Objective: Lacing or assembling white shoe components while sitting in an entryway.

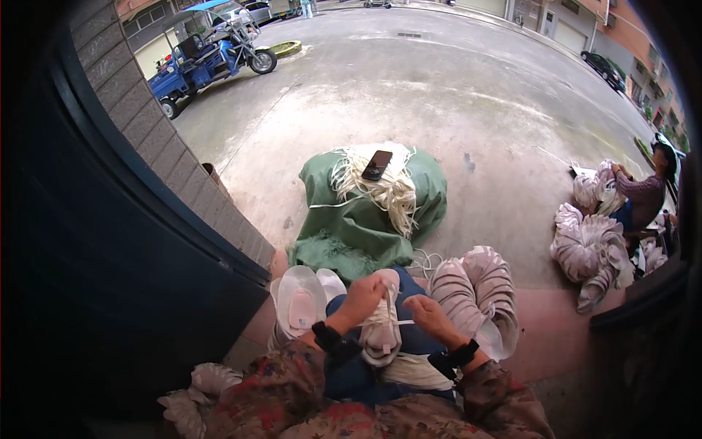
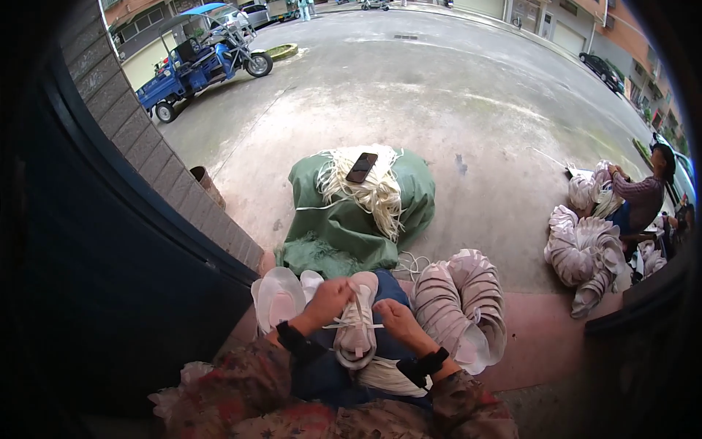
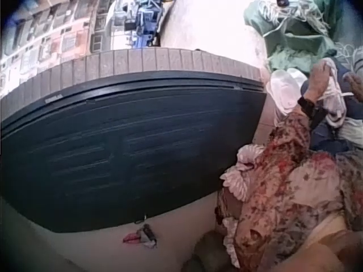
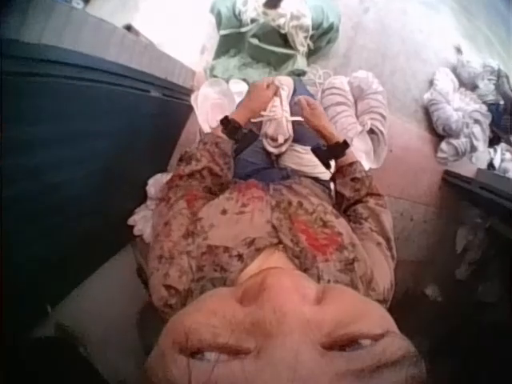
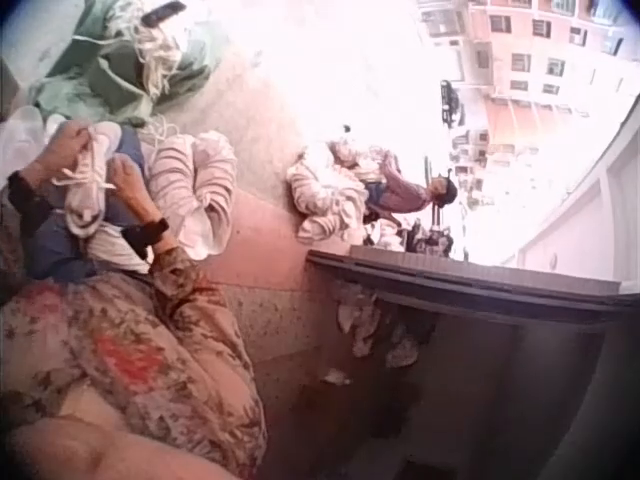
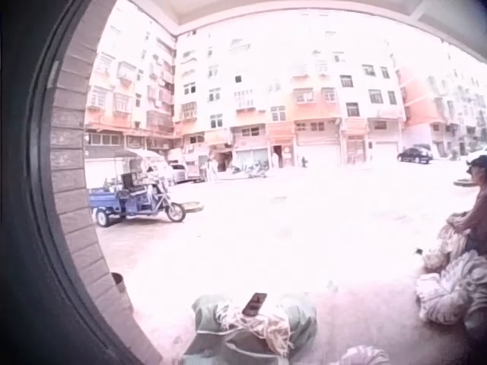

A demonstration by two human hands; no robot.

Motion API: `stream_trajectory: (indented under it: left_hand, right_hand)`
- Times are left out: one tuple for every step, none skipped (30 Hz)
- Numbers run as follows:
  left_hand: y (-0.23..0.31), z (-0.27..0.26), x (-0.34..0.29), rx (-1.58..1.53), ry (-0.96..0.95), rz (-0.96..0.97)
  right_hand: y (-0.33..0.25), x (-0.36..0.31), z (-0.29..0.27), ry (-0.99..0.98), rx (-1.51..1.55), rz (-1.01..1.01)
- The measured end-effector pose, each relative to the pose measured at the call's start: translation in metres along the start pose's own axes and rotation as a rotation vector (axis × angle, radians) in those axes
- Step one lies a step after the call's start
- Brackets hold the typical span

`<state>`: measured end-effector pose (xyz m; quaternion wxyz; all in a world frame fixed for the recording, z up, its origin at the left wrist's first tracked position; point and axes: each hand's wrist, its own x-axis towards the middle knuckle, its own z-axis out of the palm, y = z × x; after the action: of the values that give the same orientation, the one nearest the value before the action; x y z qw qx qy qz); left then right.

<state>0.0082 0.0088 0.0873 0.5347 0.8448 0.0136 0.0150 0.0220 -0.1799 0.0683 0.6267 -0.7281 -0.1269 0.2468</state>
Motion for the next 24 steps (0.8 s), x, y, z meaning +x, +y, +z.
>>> stream_trajectory:
  left_hand:
    - [0.022,-0.015,0.010,-0.290,0.050,-0.020]
    - [0.048,-0.032,0.015,-0.402,0.120,0.019]
    - [0.074,-0.051,0.014,-0.505,0.201,0.060]
    - [0.089,-0.066,0.010,-0.528,0.271,0.098]
    - [0.087,-0.082,0.020,-0.568,0.335,0.079]
    - [0.088,-0.091,0.018,-0.587,0.372,0.081]
    - [0.089,-0.101,0.010,-0.602,0.412,0.078]
    - [0.089,-0.112,0.009,-0.577,0.453,0.065]
    - [0.084,-0.118,0.001,-0.555,0.490,0.024]
    - [0.081,-0.121,-0.003,-0.578,0.497,0.004]
    - [0.083,-0.127,-0.006,-0.588,0.522,-0.009]
    - [0.080,-0.132,-0.008,-0.573,0.540,0.005]
    - [0.075,-0.133,-0.008,-0.560,0.546,0.016]
    - [0.075,-0.134,-0.008,-0.555,0.548,0.013]
    - [0.075,-0.136,-0.005,-0.544,0.555,0.023]
    - [0.071,-0.138,-0.002,-0.549,0.534,0.065]
    - [0.070,-0.136,0.000,-0.555,0.533,0.053]
    - [0.070,-0.134,0.001,-0.529,0.526,0.050]
    - [0.069,-0.134,0.002,-0.502,0.521,0.051]
    - [0.068,-0.135,0.004,-0.512,0.510,0.056]
    - [0.067,-0.134,0.003,-0.515,0.509,0.054]
    - [0.068,-0.135,0.003,-0.504,0.513,0.048]
    - [0.069,-0.135,0.003,-0.493,0.517,0.044]
    - [0.070,-0.135,0.002,-0.495,0.516,0.044]
  right_hand:
    - [0.013,-0.002,-0.002,-0.011,0.001,0.001]
    - [0.028,-0.007,-0.007,0.071,-0.276,-0.043]
    - [0.042,-0.013,-0.010,0.145,-0.549,-0.098]
    - [0.053,-0.019,-0.013,0.097,-0.566,-0.051]
    - [0.052,-0.017,-0.011,0.064,-0.567,-0.002]
    - [0.047,-0.022,-0.010,0.034,-0.466,0.089]
    - [0.044,-0.028,-0.008,-0.002,-0.363,0.183]
    - [0.044,-0.023,-0.009,-0.066,-0.388,0.074]
    - [0.050,-0.025,-0.008,-0.142,-0.404,-0.011]
    - [0.051,-0.031,-0.006,-0.104,-0.444,-0.102]
    - [0.049,-0.030,-0.002,-0.081,-0.478,-0.210]
    - [0.058,-0.024,0.000,-0.079,-0.547,-0.202]
    - [0.068,-0.024,0.003,-0.072,-0.615,-0.187]
    - [0.064,-0.023,0.007,-0.084,-0.592,-0.134]
    - [0.059,-0.019,0.010,-0.093,-0.569,-0.096]
    - [0.058,-0.014,0.012,-0.098,-0.571,-0.080]
    - [0.058,-0.011,0.013,-0.100,-0.542,-0.071]
    - [0.058,-0.009,0.014,-0.100,-0.512,-0.068]
    - [0.058,-0.009,0.015,-0.101,-0.513,-0.064]
    - [0.057,-0.009,0.016,-0.082,-0.526,-0.158]
    - [0.056,-0.011,0.016,-0.063,-0.539,-0.249]
    - [0.054,-0.013,0.018,-0.063,-0.541,-0.248]
    - [0.051,-0.013,0.021,-0.038,-0.539,-0.195]
    - [0.049,-0.015,0.023,-0.011,-0.536,-0.141]
